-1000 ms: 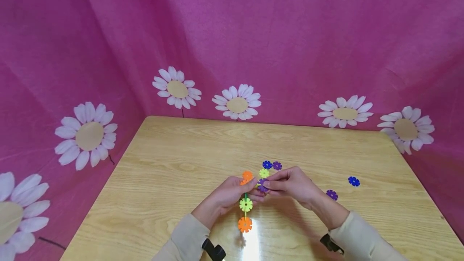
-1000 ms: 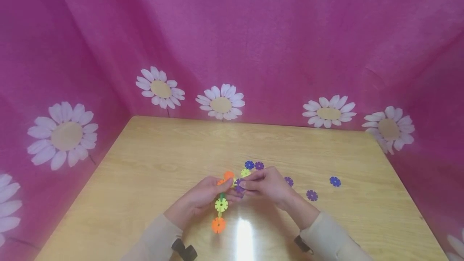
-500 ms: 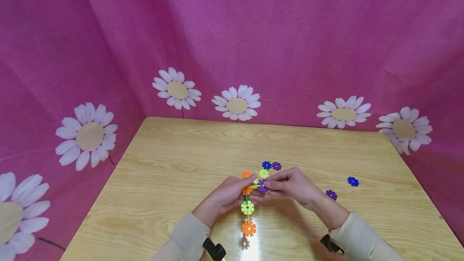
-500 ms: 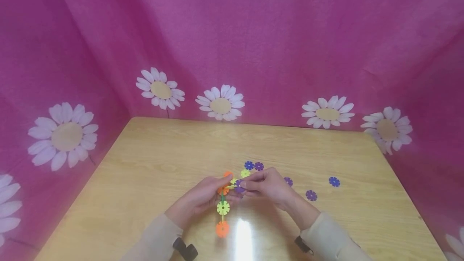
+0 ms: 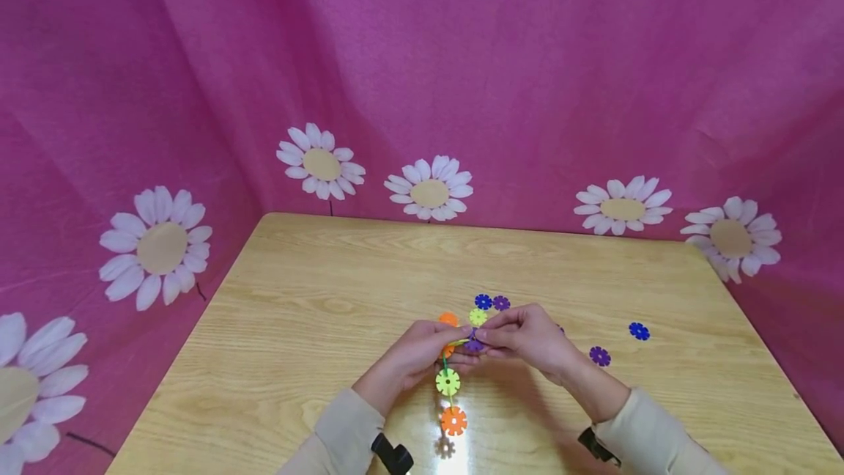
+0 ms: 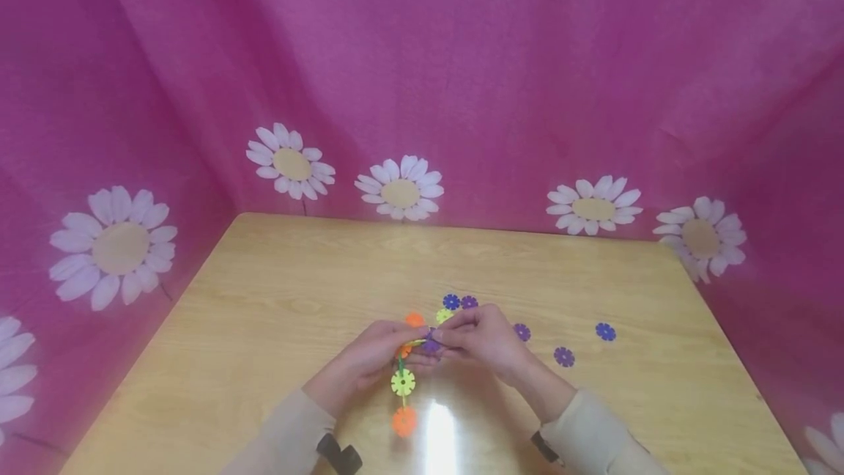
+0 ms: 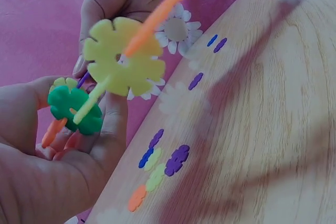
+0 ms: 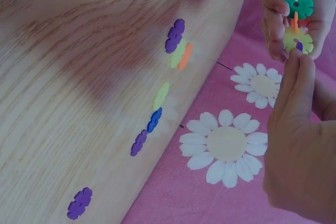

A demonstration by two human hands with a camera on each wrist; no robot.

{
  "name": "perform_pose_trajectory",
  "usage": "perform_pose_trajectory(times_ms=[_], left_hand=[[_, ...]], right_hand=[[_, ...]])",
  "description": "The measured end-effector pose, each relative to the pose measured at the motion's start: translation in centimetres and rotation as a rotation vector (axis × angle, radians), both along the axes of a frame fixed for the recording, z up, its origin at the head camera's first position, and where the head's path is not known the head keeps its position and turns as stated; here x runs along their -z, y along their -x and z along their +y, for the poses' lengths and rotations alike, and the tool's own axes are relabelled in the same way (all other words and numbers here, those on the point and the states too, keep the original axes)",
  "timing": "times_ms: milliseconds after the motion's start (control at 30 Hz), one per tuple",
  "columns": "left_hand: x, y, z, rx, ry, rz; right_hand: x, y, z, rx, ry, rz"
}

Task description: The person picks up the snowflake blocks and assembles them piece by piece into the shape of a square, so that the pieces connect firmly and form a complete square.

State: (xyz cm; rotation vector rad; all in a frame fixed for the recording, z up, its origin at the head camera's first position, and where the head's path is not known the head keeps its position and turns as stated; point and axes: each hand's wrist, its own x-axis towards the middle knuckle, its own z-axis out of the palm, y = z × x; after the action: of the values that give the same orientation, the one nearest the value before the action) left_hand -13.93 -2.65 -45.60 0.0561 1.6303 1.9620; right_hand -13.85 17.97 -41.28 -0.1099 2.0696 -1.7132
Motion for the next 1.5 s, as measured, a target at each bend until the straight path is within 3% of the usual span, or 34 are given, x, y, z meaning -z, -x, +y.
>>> perform_pose_trajectory(times_ms=[267,467,533,633,767,967,1100,1500], left_hand=[[0.1,0.0,0.1,0.007,-0.005,0.000],[0.1,0.2,-0.3,0.017,-0.011,-0.028],[0.0,0.3,-0.4,0.016,0.005,-0.024],[-0.1,0.3,-0.4,0.015,0.009,-0.023],[-0.1,0.3,-0.5,0.015,-0.001,-0.021],[0.0,0.1,-0.5,0.027,-0.003,-0.023],[-0.1,0.2,-0.6,0.029,0.003,-0.021],[0.1,0.2,-0.7,0.034,0.015,-0.033]], right_hand=[[-0.2,-0.1,-0.5,0.004,-0.026,0.028],[-0.5,0.8,1.0,0.025,-0.126,0.139],[-0.5,1.4,2.2,0.042,-0.203,0.184],[-0.4,2.2,4.1,0.051,-0.396,0.268],[0.4,2.8,6.1,-0.004,-0.659,0.388],[2.0,3.0,7.4,-0.055,-0.899,0.473],[2.8,3.1,7.6,-0.044,-0.959,0.465],[4.1,3.0,7.6,-0.016,-1.000,0.504]])
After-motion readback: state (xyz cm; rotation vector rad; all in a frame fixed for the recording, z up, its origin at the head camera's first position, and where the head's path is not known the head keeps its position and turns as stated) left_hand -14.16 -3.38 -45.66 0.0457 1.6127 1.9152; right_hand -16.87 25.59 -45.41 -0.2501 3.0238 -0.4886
